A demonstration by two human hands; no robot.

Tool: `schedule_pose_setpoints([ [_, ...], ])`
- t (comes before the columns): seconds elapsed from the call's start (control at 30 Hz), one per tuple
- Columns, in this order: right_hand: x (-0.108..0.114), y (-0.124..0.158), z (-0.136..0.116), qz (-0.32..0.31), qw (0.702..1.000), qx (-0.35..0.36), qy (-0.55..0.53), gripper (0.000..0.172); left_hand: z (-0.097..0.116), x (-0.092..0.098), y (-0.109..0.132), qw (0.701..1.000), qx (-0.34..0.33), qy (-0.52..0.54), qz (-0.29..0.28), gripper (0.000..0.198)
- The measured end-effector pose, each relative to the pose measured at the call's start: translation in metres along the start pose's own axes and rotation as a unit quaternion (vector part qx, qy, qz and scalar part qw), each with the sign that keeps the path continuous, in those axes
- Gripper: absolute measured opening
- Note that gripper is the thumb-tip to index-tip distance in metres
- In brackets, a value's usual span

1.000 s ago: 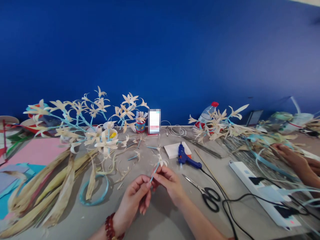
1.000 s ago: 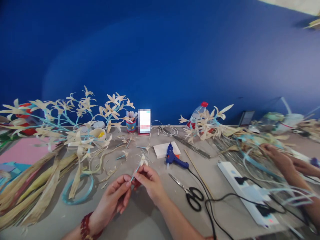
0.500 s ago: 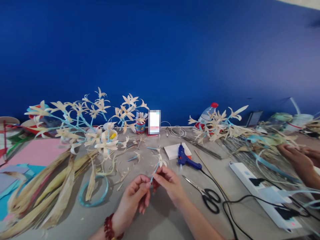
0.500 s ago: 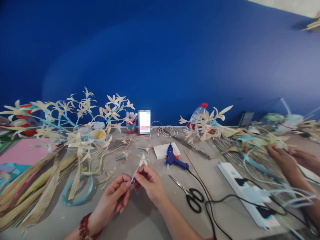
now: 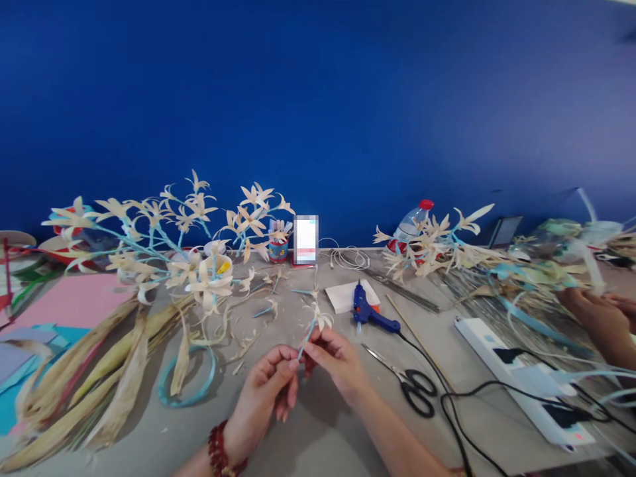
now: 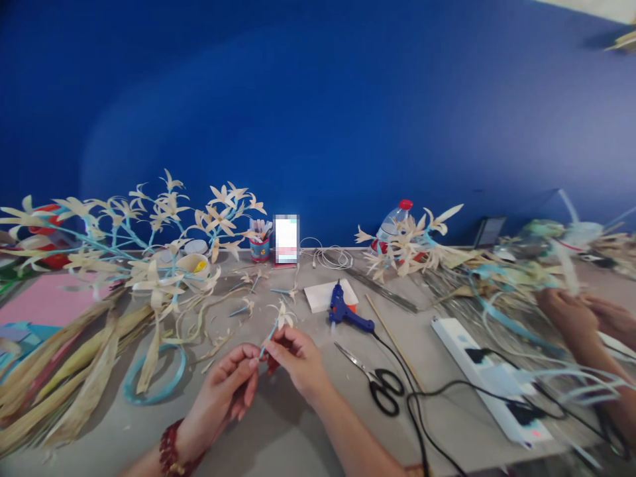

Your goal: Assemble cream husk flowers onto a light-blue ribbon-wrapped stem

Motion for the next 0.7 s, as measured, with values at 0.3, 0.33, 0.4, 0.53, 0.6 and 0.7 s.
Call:
schedule_pose_setpoints([
  [0.3, -0.0021, 0.0000, -0.0017, -0.011, 1.000, 0.001, 0.011, 0.025, 0.0045, 0.0010, -0.0002, 1.000, -0.014, -0.013, 0.012, 0.027],
  [0.33, -0.0025, 0.0001, -0.0021, -0.011, 1.000, 0.000, 0.012, 0.025, 0.0045, 0.0010, -0.0003, 1.000, -0.014, -0.016, 0.013, 0.027],
  [0.4, -0.0035, 0.0004, -0.0030, -0.014, 1.000, -0.001, 0.012, 0.025, 0.0038, 0.0014, -0.0005, 1.000, -0.012, -0.020, 0.017, 0.027],
  [0.53, -0.0041, 0.0009, -0.0041, -0.011, 1.000, -0.001, 0.020, 0.026, 0.0040, 0.0025, -0.0002, 0.999, -0.014, -0.025, 0.027, 0.027],
  [0.6, -0.0039, 0.0008, -0.0037, -0.010, 1.000, 0.000, 0.024, 0.026, 0.0050, 0.0025, 0.0002, 0.999, -0.014, -0.026, 0.028, 0.028],
  [0.7, -0.0040, 0.0007, -0.0030, -0.014, 0.999, 0.008, 0.034, 0.025, 0.0058, 0.0021, 0.0008, 0.999, -0.009, -0.027, 0.031, 0.029],
])
Point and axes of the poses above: each hand's wrist, its own y-axis away from the middle knuckle, its own x-axis out of the back of the hand, z = x × y, the point moved 6 cm from there along -y, towards the middle knuckle, and after that the axes turned 1 degree about z, right-handed, at the moved point
